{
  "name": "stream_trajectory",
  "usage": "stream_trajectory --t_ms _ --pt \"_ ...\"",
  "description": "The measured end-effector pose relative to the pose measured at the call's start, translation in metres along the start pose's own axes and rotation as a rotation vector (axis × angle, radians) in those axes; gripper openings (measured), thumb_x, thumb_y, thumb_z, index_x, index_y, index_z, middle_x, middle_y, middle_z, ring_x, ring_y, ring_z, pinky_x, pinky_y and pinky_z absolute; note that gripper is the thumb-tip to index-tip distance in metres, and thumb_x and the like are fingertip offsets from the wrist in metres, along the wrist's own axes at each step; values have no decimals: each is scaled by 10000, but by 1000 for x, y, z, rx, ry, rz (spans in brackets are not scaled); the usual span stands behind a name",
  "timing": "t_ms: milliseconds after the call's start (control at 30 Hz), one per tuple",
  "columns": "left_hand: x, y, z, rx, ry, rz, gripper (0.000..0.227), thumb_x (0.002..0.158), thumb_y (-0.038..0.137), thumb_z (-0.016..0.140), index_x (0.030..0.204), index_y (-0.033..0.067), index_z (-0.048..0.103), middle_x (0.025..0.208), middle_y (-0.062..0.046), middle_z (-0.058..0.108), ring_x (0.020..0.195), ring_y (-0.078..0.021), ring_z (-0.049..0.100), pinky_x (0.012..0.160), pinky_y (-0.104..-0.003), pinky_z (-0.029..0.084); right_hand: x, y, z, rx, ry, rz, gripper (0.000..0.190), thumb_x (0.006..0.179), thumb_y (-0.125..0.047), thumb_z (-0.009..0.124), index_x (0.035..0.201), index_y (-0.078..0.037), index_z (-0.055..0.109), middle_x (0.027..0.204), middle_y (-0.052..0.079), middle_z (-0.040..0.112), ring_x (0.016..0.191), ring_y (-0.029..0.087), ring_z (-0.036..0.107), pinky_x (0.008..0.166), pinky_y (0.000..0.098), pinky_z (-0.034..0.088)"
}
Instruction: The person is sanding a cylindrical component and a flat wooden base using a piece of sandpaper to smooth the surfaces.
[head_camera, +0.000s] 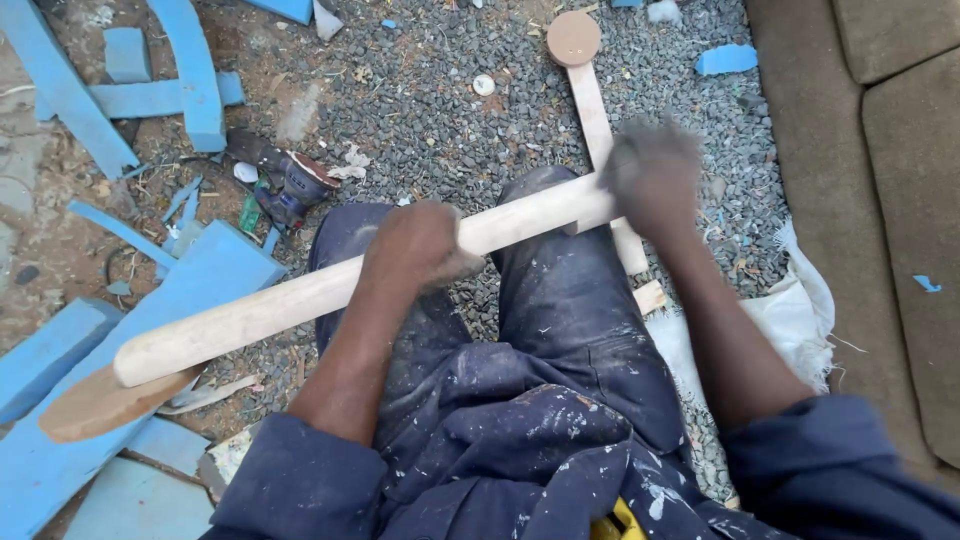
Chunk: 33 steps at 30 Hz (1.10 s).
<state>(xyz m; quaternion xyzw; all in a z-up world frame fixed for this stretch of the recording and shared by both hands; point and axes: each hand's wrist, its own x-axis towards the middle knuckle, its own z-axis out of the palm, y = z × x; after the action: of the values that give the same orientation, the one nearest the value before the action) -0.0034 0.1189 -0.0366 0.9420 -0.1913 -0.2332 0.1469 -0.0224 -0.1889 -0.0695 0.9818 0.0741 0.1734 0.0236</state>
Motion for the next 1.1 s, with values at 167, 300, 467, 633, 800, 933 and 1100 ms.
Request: stream_trajectory --t_ms 167,300,467,633,800,933,1100 --pt "-8 6 -18 -73 -35 -28 437 781 380 858 966 -6 767 779 -182 733 831 -398 759 814 -492 627 -2 -43 20 220 -90 -35 353 1037 -351 522 1267 -137 682 1324 83 644 1314 288 529 1141 466 305" --pt "-11 -1 -16 -93 -28 -9 345 796 281 848 943 -18 757 761 -197 724 810 -403 757 798 -488 630 -14 46 54 212 -137 156 317 1111 -294 460 1107 -123 727 1258 134 719 1317 344 604 1131 517 362" --pt "-4 1 5 8 72 58 332 752 282 813 937 10 766 800 -162 731 823 -370 755 727 -497 636 -1 -111 -22 412 147 -74 280 1005 -267 617 1137 -72 769 1142 176 747 1147 373 668 1088 536 403" --pt "-15 4 9 140 97 71 422 772 341 785 1084 59 744 989 -121 725 971 -323 722 804 -466 636 -5 39 39 -209 -110 7 211 1015 -315 646 1111 -154 745 1072 80 728 1050 304 688 933 481 496" --pt "0 11 47 212 325 9 516 714 280 770 1153 22 687 1013 -116 644 1012 -307 680 759 -448 631 7 14 -22 129 241 264 215 1009 -324 834 1112 -213 681 1062 -25 475 1040 259 488 820 424 345" --pt "-10 23 20 214 290 16 551 750 306 783 1193 2 664 1042 -148 646 1050 -326 674 791 -466 618 -9 -49 -31 303 87 69 170 831 -150 832 943 -124 706 887 87 610 857 314 607 763 433 476" --pt "-34 8 -11 -247 -40 -128 776 984 656 455 1334 -17 620 1142 -275 691 1120 -408 680 952 -580 561 -19 -35 -27 478 -207 -50 383 926 -482 730 1180 -207 652 1130 31 523 1152 275 465 967 400 358"
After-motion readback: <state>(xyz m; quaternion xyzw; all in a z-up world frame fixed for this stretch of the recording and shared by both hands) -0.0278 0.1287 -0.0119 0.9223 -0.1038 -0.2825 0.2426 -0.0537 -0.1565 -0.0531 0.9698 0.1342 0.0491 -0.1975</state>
